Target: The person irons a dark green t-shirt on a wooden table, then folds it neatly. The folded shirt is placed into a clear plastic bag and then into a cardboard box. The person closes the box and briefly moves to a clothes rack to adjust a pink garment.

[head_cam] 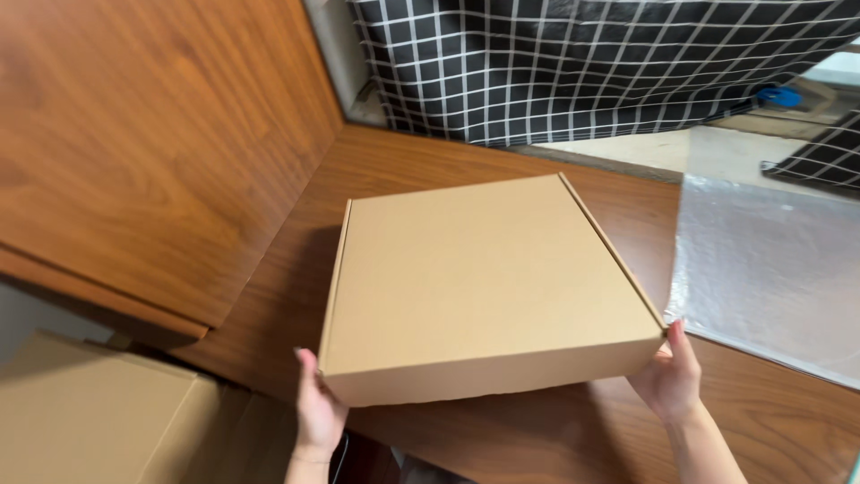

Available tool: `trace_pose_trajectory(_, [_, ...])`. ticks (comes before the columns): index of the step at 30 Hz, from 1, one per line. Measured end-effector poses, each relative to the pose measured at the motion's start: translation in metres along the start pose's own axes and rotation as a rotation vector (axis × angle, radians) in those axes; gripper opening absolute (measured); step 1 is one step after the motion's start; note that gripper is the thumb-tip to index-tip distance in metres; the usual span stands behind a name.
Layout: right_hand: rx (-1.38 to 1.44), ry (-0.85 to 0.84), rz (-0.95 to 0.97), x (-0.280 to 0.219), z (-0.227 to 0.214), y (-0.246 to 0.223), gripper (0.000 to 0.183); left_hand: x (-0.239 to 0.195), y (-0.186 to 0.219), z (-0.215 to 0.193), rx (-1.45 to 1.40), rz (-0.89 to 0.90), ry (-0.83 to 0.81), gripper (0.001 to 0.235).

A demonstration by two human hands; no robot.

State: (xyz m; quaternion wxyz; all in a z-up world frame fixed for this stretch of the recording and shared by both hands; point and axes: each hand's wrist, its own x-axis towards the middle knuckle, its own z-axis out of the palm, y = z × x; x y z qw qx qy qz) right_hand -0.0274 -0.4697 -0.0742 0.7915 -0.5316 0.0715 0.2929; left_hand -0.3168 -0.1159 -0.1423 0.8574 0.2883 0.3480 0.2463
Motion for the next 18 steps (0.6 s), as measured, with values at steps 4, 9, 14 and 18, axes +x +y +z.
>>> trace_pose_trajectory(4, [-0.066,-0.049,0.088,0.051,-0.053,0.05,0.085,-0.03,0.01,0.024,0.084,-0.052,0.189,0.081])
trace_pose_trajectory(9, [-0.079,0.071,0.064,0.088,-0.087,0.086,0.027,-0.06,0.026,0.035,0.307,-0.023,0.161,0.078])
trace_pose_trajectory(14, [-0.051,-0.064,0.051,0.092,-0.102,0.111,0.021,-0.095,0.034,-0.002,0.289,0.186,0.025,0.08])
trace_pose_trajectory(18, [0.009,-0.075,0.027,0.094,-0.08,0.135,0.012,-0.152,0.059,-0.034,0.359,0.42,-0.034,0.085])
